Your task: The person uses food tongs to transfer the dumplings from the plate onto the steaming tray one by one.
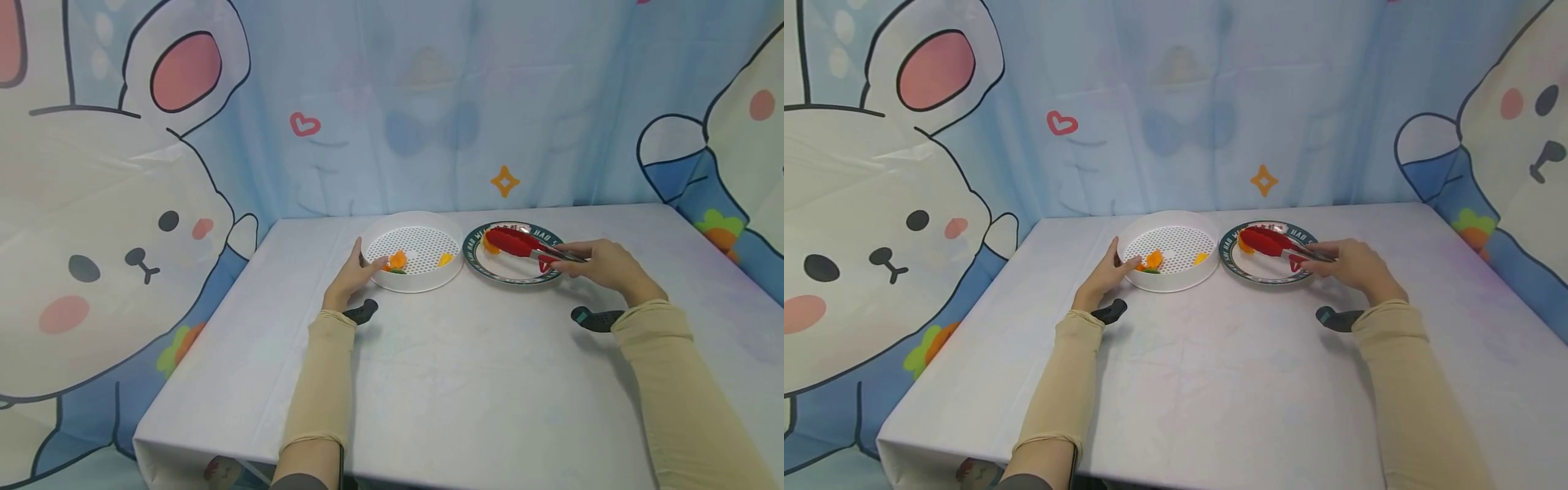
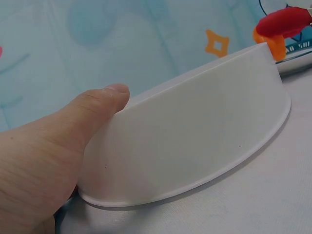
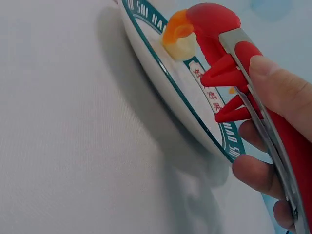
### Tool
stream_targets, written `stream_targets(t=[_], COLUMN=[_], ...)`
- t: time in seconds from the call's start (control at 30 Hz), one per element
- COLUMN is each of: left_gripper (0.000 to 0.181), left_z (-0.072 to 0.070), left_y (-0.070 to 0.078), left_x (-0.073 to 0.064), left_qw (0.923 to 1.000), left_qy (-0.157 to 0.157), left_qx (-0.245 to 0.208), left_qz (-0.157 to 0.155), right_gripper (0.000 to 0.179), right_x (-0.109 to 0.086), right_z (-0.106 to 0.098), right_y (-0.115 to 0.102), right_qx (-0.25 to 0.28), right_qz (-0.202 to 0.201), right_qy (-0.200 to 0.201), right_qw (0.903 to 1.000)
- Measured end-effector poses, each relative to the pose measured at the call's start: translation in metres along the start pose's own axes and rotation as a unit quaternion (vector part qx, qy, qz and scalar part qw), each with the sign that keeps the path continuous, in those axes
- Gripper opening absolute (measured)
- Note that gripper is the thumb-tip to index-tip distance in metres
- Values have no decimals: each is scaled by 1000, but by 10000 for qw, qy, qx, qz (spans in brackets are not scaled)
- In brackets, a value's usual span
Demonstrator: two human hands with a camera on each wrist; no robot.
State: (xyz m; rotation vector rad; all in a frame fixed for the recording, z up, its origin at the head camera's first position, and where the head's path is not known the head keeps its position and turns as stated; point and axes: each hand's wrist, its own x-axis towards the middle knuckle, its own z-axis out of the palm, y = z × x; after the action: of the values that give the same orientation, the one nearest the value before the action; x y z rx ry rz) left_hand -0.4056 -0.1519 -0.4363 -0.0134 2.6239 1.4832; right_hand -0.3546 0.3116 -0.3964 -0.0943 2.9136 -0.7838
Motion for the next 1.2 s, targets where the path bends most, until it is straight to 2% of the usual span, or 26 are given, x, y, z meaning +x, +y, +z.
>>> stream_targets(t=[0.27,0.63,0.77,0.97,1.2], left_gripper=[107,107,107,108,108], left_z=[0,0,0,0,0], left_y=[1,1,1,2,1], left_x=[-1,0,0,1,2], left_qw=[10000,9999,9999,9999,9997], left_qy=[40,0,-15,-24,-11], left_qx=[77,42,21,81,84], left_qz=[25,-112,-143,-136,-215], right_gripper=[91,100,105,108,96], right_x=[0,-6,-9,-13,-15], right_z=[-2,-7,-12,-21,-22], right_y=[-5,-16,-18,-7,6], right_qx=[4,-152,-442,-905,-802], right_qz=[-64,-43,-61,-158,-127], right_qy=[494,432,281,-201,-509], right_qw=[9988,9989,9986,9956,9954])
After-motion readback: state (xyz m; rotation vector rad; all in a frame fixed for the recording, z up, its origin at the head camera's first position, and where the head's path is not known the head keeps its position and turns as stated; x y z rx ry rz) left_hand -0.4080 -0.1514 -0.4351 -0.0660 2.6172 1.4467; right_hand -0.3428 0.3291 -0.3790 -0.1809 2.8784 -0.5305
